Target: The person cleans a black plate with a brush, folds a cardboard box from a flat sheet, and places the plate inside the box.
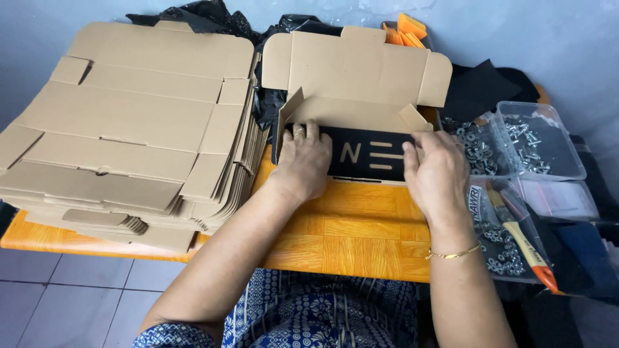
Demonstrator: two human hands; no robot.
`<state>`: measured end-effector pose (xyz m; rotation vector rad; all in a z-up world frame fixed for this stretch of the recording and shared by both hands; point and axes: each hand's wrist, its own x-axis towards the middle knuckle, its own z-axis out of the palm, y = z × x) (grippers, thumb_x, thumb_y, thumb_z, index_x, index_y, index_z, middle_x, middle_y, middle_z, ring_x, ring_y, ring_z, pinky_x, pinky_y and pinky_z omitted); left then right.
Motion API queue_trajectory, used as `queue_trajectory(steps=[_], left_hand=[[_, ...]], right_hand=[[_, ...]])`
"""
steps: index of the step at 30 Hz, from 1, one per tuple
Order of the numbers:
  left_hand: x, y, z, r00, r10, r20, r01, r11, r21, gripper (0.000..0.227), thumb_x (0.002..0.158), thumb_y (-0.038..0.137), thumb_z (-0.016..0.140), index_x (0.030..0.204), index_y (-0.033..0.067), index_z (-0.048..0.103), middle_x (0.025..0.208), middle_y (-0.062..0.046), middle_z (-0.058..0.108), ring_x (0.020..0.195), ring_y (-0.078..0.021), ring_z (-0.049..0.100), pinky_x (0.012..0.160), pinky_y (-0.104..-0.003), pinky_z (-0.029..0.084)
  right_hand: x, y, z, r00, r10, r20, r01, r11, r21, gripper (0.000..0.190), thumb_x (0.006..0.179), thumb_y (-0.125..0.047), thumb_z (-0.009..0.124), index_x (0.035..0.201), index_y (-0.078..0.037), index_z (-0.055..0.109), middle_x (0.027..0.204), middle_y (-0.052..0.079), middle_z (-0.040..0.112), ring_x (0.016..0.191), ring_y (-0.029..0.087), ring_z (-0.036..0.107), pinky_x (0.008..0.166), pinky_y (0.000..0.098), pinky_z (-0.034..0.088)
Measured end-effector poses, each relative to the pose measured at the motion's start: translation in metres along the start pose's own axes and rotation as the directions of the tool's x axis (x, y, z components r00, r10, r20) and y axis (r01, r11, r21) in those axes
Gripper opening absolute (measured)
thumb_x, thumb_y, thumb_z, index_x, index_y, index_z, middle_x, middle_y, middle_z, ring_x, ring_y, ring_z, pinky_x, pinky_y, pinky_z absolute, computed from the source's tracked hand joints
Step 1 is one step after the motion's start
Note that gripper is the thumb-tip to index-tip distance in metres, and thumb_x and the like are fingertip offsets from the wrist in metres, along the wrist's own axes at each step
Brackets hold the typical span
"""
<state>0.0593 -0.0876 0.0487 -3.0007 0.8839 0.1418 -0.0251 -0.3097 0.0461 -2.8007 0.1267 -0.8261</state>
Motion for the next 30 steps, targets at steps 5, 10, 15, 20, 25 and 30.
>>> queue_trajectory(steps=[5,10,15,20,25,30], left_hand=[[-0.013,0.026,-0.034,0.994,0.1,0.039,-0.095,0.99,-0.107,0.083,0.075,0.036,0.086,0.142,-0.001,0.054,0.155,-0.032,0.038,0.147,-0.0567,0.03,0.12,-0.062,0.026],[0.005,0.042,-0.023,0.978,0.205,0.048,-0.187,0.951,-0.245,0.098,0.067,0.048,0.094,0.143,0.0018,0.054,0.157,-0.033,0.033,0.149,-0.0573,0.025,0.122,-0.065,0.022],[0.016,0.051,-0.012,0.976,0.186,0.114,-0.159,0.964,-0.215,0.104,0.067,0.046,0.094,0.148,-0.0002,0.049,0.16,-0.036,0.028,0.149,-0.0606,0.021,0.121,-0.069,0.017],[0.014,0.047,-0.015,0.976,0.172,0.132,-0.142,0.967,-0.213,0.101,0.071,0.042,0.092,0.15,-0.0008,0.046,0.161,-0.037,0.027,0.149,-0.0609,0.019,0.12,-0.07,0.016],[0.011,0.043,-0.013,0.974,0.189,0.121,-0.159,0.962,-0.22,0.101,0.075,0.041,0.09,0.153,-0.0015,0.041,0.163,-0.036,0.023,0.151,-0.0606,0.016,0.119,-0.072,0.016],[0.012,0.045,-0.01,0.975,0.193,0.111,-0.17,0.968,-0.185,0.098,0.079,0.038,0.088,0.154,-0.0022,0.04,0.163,-0.036,0.022,0.151,-0.0604,0.015,0.119,-0.073,0.015]], right_hand=[[0.038,0.025,-0.002,0.96,0.226,0.164,-0.2,0.967,-0.161,0.035,0.099,-0.025,0.066,0.128,-0.008,0.071,0.108,0.014,0.07,0.11,0.039,0.064,0.093,0.0521,0.052],[0.069,0.051,0.006,0.851,0.389,0.354,-0.294,0.91,-0.292,0.044,0.098,-0.034,0.06,0.138,-0.019,0.068,0.128,0.012,0.069,0.126,0.039,0.059,0.105,0.0525,0.048],[0.106,0.09,0.029,0.915,0.276,0.294,-0.128,0.89,-0.438,0.037,0.087,-0.033,0.077,0.119,-0.014,0.08,0.112,0.016,0.067,0.114,0.042,0.059,0.094,0.0517,0.053],[0.115,0.088,0.048,0.831,0.422,0.364,-0.301,0.89,-0.343,0.042,0.093,-0.025,0.071,0.134,-0.018,0.072,0.127,0.022,0.057,0.123,0.043,0.053,0.099,0.0517,0.051],[0.123,0.074,0.032,0.808,0.453,0.377,-0.34,0.88,-0.331,0.047,0.091,-0.025,0.075,0.138,-0.025,0.071,0.132,0.027,0.055,0.124,0.044,0.056,0.097,0.0531,0.054],[0.125,0.059,0.011,0.808,0.385,0.446,-0.166,0.875,-0.455,0.073,0.082,-0.034,0.081,0.146,-0.006,0.06,0.127,0.023,0.069,0.124,0.04,0.063,0.096,0.0519,0.056]])
